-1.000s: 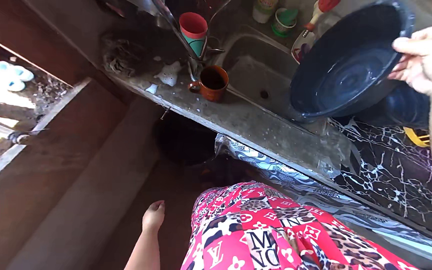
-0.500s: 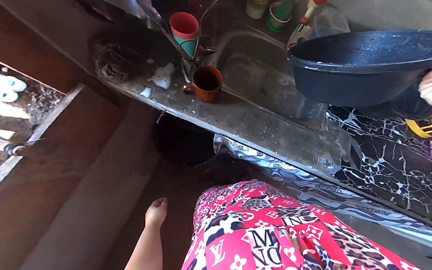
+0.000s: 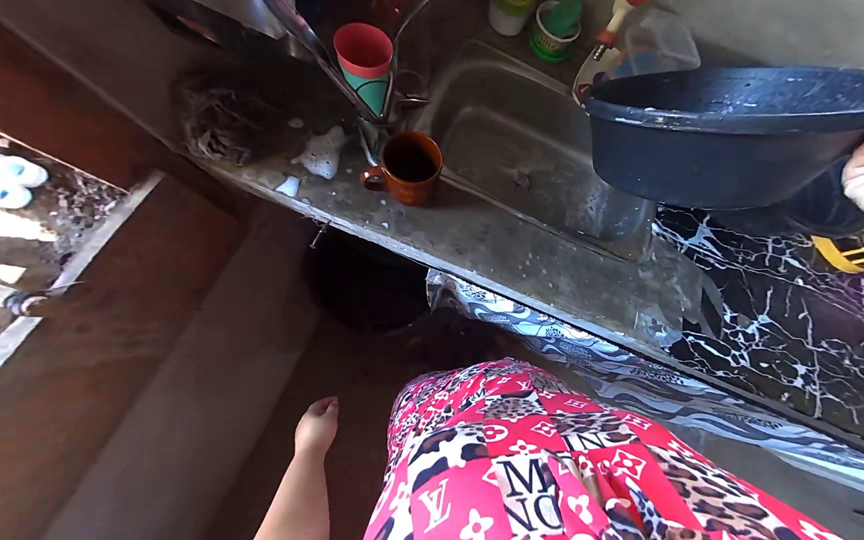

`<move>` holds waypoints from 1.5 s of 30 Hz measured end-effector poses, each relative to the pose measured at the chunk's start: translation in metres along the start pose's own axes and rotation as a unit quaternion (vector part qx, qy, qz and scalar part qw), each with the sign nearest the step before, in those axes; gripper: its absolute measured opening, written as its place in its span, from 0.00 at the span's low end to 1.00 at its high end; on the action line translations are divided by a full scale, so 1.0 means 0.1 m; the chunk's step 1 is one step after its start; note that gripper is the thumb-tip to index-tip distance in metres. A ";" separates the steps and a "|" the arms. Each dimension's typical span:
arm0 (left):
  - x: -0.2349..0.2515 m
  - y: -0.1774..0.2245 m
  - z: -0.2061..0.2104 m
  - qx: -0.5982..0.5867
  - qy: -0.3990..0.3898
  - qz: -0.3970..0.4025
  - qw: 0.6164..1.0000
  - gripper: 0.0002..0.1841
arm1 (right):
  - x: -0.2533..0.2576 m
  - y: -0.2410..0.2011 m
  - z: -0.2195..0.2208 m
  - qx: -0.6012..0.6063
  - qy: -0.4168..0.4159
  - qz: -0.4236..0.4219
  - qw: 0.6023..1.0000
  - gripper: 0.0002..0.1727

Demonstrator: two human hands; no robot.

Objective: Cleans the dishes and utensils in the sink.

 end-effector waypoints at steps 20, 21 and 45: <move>-0.06 0.06 -0.01 0.000 0.000 0.017 1.000 0.20 | -0.70 0.81 0.51 -0.045 0.030 0.106 0.993 0.04; -0.07 0.08 -0.01 0.002 0.002 0.021 1.000 0.20 | -0.69 0.96 0.57 -0.030 0.028 0.133 0.990 0.04; -1.02 -0.44 0.34 -0.029 0.063 -0.066 0.995 0.19 | 0.49 2.86 0.74 -0.348 0.000 0.113 0.931 0.29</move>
Point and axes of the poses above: each hand's wrist, its own x-axis towards the middle knuckle, its own z-axis out of the palm, y = z × x, the point moved 1 cm from there along x, towards the middle knuckle, and after that the axes turned 11 degrees about y, right-handed, at the moved point
